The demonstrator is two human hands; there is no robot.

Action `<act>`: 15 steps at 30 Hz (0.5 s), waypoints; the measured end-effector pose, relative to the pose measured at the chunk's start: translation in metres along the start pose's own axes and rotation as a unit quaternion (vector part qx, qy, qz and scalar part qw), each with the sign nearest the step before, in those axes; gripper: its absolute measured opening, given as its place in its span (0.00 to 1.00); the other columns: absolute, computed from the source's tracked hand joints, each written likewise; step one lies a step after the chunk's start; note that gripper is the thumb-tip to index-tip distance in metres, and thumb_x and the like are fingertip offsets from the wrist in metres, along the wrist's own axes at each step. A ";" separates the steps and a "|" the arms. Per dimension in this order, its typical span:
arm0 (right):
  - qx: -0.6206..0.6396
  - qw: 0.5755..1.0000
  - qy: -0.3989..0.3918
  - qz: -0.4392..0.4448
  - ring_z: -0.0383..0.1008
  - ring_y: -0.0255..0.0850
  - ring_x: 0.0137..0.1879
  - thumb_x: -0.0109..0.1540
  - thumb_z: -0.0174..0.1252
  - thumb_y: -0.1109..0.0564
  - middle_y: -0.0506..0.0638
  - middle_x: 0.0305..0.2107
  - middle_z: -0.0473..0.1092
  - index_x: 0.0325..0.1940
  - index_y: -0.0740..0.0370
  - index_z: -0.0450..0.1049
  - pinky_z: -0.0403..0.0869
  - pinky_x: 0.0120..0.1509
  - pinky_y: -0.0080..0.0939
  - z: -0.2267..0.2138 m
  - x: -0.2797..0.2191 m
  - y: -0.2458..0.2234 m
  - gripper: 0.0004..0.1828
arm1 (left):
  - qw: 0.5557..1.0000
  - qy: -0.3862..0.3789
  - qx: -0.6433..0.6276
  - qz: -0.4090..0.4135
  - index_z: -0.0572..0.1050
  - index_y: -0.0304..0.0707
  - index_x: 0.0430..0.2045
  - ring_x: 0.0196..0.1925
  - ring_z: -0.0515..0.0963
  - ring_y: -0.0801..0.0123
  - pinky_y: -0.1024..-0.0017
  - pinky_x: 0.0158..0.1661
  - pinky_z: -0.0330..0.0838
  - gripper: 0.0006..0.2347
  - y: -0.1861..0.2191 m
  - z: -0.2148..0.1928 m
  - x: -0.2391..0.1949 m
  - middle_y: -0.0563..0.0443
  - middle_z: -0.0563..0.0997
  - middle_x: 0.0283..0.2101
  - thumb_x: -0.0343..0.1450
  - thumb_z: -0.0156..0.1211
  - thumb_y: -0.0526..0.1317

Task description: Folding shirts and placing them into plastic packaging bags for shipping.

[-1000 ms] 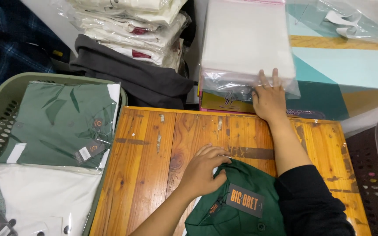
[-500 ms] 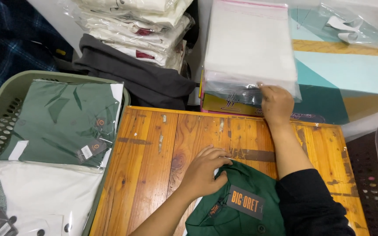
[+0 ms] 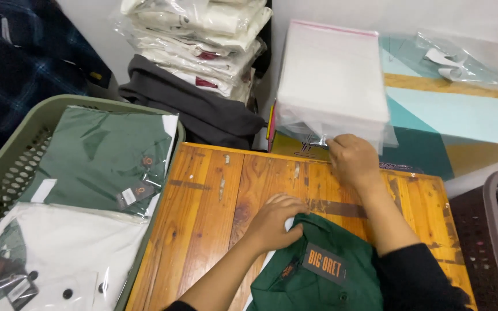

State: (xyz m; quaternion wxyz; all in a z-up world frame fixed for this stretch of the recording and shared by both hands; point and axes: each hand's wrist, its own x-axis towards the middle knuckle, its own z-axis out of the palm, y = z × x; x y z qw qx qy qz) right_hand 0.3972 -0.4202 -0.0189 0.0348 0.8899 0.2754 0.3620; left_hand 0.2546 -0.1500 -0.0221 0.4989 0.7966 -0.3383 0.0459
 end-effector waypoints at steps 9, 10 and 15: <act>0.046 0.997 0.007 -0.068 0.75 0.48 0.37 0.61 0.60 0.53 0.49 0.28 0.71 0.36 0.55 0.79 0.72 0.42 0.46 -0.138 -0.020 -0.111 0.05 | 0.984 0.044 -0.169 -0.048 0.76 0.23 0.49 0.50 0.80 0.36 0.46 0.56 0.67 0.23 0.009 -0.015 0.005 0.28 0.81 0.42 0.75 0.55 0.52; 0.044 0.997 0.007 -0.068 0.75 0.48 0.37 0.61 0.60 0.53 0.49 0.28 0.71 0.36 0.55 0.79 0.72 0.42 0.46 -0.159 -0.017 -0.126 0.05 | 0.983 0.044 -0.170 -0.045 0.76 0.23 0.49 0.50 0.80 0.36 0.46 0.56 0.67 0.23 0.001 -0.010 0.004 0.28 0.81 0.42 0.75 0.55 0.52; 0.123 0.988 -0.001 -0.089 0.69 0.48 0.30 0.67 0.50 0.63 0.51 0.29 0.69 0.42 0.63 0.75 0.68 0.33 0.46 -0.229 -0.019 -0.187 0.07 | 0.833 0.115 -0.494 -0.221 0.75 0.36 0.48 0.45 0.81 0.70 0.73 0.48 0.74 0.17 -0.050 0.032 -0.001 0.52 0.83 0.44 0.67 0.67 0.41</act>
